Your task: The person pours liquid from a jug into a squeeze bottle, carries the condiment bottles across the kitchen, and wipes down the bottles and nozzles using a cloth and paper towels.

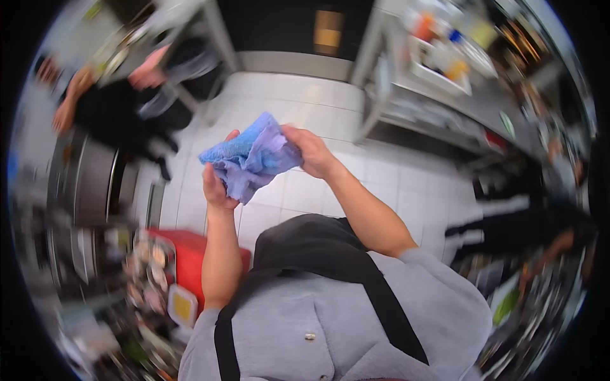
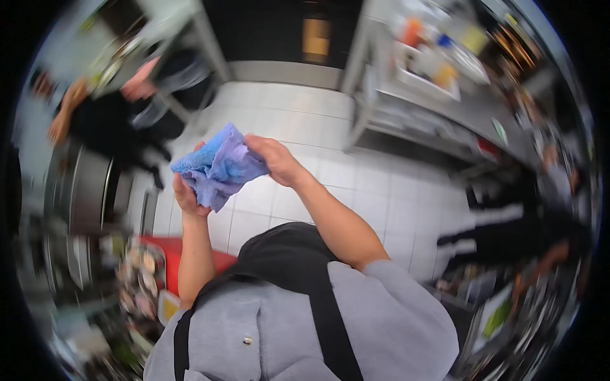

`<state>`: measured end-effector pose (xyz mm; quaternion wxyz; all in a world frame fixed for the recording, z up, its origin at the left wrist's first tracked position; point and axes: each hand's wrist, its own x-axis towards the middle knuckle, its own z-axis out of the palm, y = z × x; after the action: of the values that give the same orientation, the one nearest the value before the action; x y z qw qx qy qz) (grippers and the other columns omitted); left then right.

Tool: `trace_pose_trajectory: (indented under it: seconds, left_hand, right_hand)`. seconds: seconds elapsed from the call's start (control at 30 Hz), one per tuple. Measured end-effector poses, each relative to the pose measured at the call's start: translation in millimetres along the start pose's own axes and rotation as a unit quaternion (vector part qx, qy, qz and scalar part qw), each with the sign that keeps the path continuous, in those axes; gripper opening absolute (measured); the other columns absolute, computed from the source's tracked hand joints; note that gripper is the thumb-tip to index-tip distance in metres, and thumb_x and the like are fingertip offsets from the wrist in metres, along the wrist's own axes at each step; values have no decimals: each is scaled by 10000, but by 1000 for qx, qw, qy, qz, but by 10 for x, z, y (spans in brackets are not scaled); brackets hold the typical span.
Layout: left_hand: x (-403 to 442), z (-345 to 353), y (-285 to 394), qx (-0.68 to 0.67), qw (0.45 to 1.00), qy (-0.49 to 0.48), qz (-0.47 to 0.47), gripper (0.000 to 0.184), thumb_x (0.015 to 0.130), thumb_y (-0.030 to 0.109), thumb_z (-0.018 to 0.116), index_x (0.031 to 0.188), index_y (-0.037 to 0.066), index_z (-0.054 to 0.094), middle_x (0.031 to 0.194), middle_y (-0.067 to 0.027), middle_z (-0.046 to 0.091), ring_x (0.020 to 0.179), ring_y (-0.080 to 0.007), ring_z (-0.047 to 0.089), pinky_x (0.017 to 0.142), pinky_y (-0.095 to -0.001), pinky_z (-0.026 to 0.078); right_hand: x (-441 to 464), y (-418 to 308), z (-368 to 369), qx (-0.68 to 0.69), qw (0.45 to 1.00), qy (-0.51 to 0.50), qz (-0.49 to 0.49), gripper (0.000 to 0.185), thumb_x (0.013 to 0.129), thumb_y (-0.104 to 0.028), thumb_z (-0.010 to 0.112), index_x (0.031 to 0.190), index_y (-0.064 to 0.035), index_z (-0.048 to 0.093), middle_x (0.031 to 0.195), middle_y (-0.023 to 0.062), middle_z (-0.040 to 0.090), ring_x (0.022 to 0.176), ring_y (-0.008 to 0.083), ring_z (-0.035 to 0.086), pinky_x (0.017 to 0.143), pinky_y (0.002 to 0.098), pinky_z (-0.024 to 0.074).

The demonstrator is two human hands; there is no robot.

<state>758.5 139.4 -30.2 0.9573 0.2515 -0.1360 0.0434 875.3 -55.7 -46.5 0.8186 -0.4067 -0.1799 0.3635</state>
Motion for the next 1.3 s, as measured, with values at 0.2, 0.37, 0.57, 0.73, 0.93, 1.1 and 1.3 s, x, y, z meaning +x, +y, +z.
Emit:
trace_pose_trajectory:
  seconds: [0.2,0.37,0.57,0.73,0.93,1.1,1.3]
  left_hand:
    - [797,-413,-1365,115,950,151,-247,501,955,233,686,1367,-15,544,1334,-155,621,1267,-288,581,1104,-452,447]
    - [1478,-217,-2151,91,935,83,-333,518,922,249,729,1322,-40,570,1223,-146,666,1137,-264,640,970,-420,522]
    - [3087,-58,-2941,335,884,9,-327,329,943,259,725,1093,-32,694,861,-35,667,710,-120,603,611,-287,485]
    - [4163,649,-3977,514,729,-230,-390,507,1024,355,583,1313,-62,597,877,-70,656,787,-165,624,720,-334,505]
    - [4139,1520,-5400,434,604,-591,-313,692,1000,404,615,1523,-6,423,1579,-253,409,1466,-343,407,1222,-407,275]
    - [5363,1108,-5481,504,850,-21,-152,447,1051,291,559,1386,-1,596,1321,-147,657,1219,-221,603,1059,-342,441]
    - [5904,-333,-6031,588,764,212,-159,416,997,143,528,1353,-65,588,1230,-166,701,1124,-217,650,991,-318,474]
  right_hand:
    - [-738,-598,-1175,-211,965,152,-40,222,982,-243,688,1014,-29,736,884,-33,682,829,54,571,740,253,481]
    - [-1130,-1480,-2132,-242,962,119,29,270,979,-278,699,1094,-39,752,929,-28,692,908,65,598,822,265,495]
    - [-989,-2067,-3280,-263,912,312,-29,361,1005,-275,672,1253,-14,702,1124,54,735,1034,121,629,924,320,501]
    - [-1484,-2240,-3720,-13,742,659,-119,631,1024,-590,522,1305,-36,634,1222,119,664,1082,248,636,934,380,512]
    - [-2054,-2251,-4573,276,791,361,-409,848,995,-720,385,1545,-74,392,1537,201,460,1389,395,467,1166,585,365]
    - [-2573,-3113,-5125,320,793,322,-406,874,980,-705,418,1543,-39,374,1567,201,409,1423,408,399,1198,594,289]
    - [-2804,-3724,-5581,298,850,232,-369,887,960,-706,477,1530,-32,383,1480,167,474,1345,368,455,1156,566,330]
